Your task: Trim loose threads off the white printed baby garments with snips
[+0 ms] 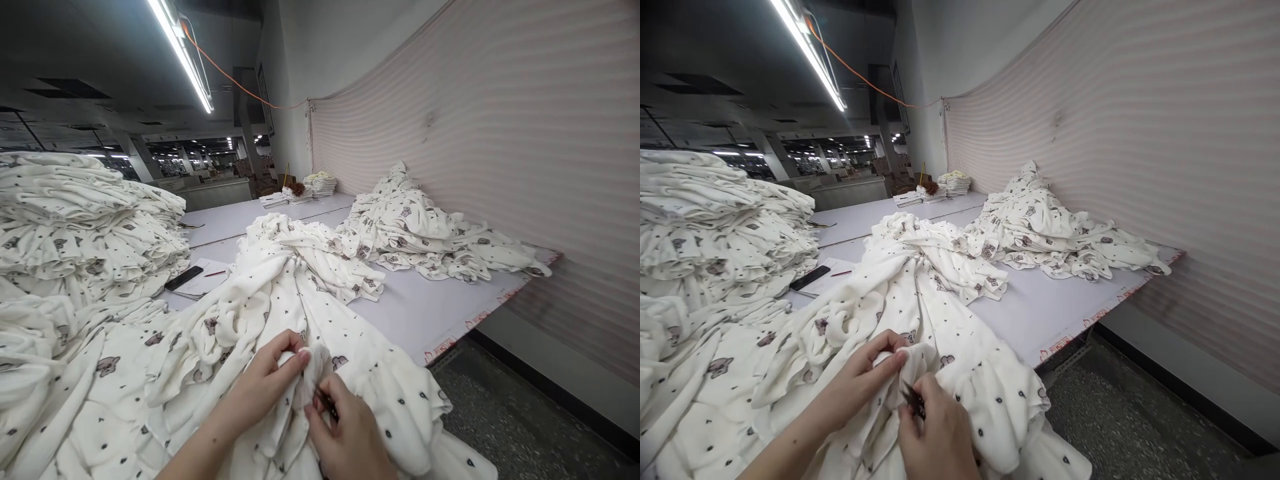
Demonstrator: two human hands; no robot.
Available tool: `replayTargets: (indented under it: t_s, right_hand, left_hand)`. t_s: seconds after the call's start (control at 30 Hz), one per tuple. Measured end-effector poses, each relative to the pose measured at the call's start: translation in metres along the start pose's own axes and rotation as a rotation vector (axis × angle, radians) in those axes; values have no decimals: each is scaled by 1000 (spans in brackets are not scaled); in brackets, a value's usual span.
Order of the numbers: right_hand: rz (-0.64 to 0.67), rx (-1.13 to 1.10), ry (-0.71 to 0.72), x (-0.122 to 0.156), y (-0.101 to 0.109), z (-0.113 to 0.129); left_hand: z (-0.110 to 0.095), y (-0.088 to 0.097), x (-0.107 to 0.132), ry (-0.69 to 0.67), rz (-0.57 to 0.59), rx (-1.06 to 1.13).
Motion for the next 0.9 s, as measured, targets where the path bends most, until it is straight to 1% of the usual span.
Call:
replayTargets:
  t_s: [0.07, 0.13, 0.2, 0.23, 0.3, 0.37, 0.4, 0.47, 0.53, 0.6, 0.63, 0.7, 0.73, 0.77, 0.8, 0.83, 0.9]
  right_hand:
    - [23, -143, -25, -9, 2, 4]
    - [32, -253, -31, -20, 11, 11]
    - [37, -296, -3, -28, 17, 22]
    - [33, -303, 10, -30, 18, 27]
    - [26, -306, 15, -30, 13, 33]
    - [22, -291, 24, -24, -1, 34]
    - [14, -265, 37, -20, -8, 32]
    - [4, -190, 72, -12, -22, 26]
    - [22, -157, 63, -9, -28, 17]
    - [53, -197, 31, -9, -24, 9]
    - [57, -221, 23, -11, -19, 7]
    - [45, -231, 53, -15, -4, 7]
    - [45, -219, 89, -17, 3, 8]
    - [55, -205, 133, -19, 9, 10]
    - [69, -187, 176, -22, 13, 13]
    - [77, -156, 216, -24, 17, 15]
    - [62, -60, 273, -28, 20, 18]
  left_hand:
    - [-1, 11, 2, -44, -66, 101]
    - [2, 20, 5, -45, -119, 271]
    - [4, 27, 9, -57, -134, 396]
    - [3, 29, 11, -70, -127, 389]
    - [0, 33, 16, -88, -109, 231]
    - [-5, 38, 21, -78, -139, 7]
    - [-9, 40, 23, -81, -166, -84]
    - [-15, 44, 28, -135, -204, -219]
    - [-16, 45, 34, -198, -176, -311]
    - [-12, 42, 43, -293, -142, -399]
    - [-9, 39, 48, -356, -150, -450]
    - [-4, 31, 58, -487, -203, -511]
    - [-1, 26, 62, -532, -247, -496]
    - [1, 21, 65, -543, -285, -435]
    - [4, 17, 65, -510, -300, -332]
    - [8, 12, 64, -433, -295, -199]
    - [16, 3, 56, -198, -260, 90]
Point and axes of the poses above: each hand's wrist, its own x-axis away from the middle knuckle, its own y-axis out of the back of the hand, z = x × y, the point moved 3 cm from there along -x, towards the middle knuckle, and after that the axes turned 3 degrees about x, right-handed, at the moved point
